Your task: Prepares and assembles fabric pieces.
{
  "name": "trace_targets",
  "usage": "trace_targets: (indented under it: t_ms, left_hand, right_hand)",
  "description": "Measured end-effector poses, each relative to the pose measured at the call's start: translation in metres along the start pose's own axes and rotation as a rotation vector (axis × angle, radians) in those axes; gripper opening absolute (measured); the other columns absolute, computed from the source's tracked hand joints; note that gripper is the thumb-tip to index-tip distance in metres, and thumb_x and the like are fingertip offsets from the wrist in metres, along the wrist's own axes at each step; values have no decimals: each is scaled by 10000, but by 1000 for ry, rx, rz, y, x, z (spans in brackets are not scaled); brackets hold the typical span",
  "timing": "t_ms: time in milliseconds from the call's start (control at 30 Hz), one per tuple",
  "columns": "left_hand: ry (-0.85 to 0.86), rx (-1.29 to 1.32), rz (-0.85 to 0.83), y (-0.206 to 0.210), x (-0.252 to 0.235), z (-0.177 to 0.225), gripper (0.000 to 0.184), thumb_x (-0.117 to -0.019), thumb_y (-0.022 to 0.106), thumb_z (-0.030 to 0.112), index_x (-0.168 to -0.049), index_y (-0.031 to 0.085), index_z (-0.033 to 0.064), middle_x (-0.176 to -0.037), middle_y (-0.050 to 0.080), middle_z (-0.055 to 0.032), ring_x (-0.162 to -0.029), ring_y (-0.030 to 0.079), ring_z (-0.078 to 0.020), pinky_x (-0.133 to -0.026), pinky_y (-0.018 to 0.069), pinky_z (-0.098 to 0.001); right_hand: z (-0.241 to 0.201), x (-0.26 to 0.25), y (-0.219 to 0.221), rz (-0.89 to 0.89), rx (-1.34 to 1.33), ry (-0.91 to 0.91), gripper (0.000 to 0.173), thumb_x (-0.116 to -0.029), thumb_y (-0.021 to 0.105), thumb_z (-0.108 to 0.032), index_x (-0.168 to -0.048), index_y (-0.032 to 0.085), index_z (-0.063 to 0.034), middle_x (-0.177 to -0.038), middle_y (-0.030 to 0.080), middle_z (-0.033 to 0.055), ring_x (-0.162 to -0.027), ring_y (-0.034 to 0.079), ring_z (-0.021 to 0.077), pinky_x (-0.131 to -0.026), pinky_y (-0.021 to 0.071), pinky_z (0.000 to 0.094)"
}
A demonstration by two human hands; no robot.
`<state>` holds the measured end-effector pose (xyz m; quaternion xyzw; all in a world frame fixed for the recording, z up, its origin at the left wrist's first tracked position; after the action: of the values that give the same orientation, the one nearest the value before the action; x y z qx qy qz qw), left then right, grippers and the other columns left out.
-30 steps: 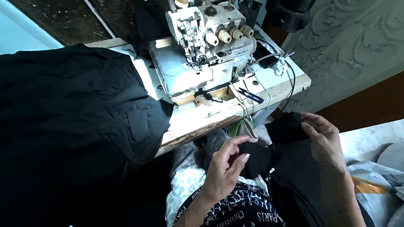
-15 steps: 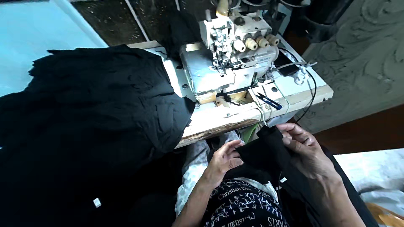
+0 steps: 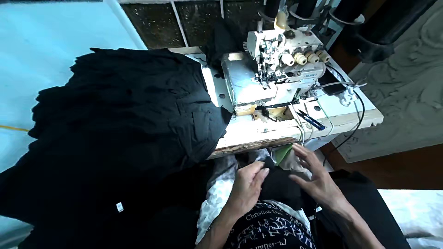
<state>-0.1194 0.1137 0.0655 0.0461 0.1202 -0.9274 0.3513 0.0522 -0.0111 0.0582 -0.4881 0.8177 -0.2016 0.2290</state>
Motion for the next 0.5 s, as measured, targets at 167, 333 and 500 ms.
trace_targets:
  t_ms: [167,333,500]
  left_hand:
    - [216,-174,-235,15,7,13,185,-985,594,58,-944,729,-61,-848,727,-151,-757,700,-194,-740,570,-332]
    - [312,17,10,-18,14,30,181,-993,584,37,-959,690,-107,-880,711,-123,-804,648,-26,-777,526,-158]
    - [55,70,237,-43,13,8,165,-988,576,41,-1030,677,-82,-873,682,-22,-720,593,57,-642,497,-117]
  right_hand:
    - [-19,-12,26,-391,-286,-201,681,-853,799,-317,-1420,563,-22,-1465,578,80,-1395,489,100,-1167,411,309]
    - [2,-14,39,-647,-386,-179,181,-869,785,-239,-987,763,-104,-1004,746,-105,-1017,640,-79,-1031,491,215]
    - [30,8,1,-685,-382,67,27,-875,740,-212,-885,765,-215,-835,740,-181,-784,656,-121,-713,548,120]
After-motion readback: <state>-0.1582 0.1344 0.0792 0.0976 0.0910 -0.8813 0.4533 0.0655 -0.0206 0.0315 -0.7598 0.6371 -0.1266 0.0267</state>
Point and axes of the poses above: each hand's wrist, its own x-axis away from the middle knuckle, its own y-axis out of the palm, z = x × y, the point moved 4 cm from there along -x, towards the middle knuckle
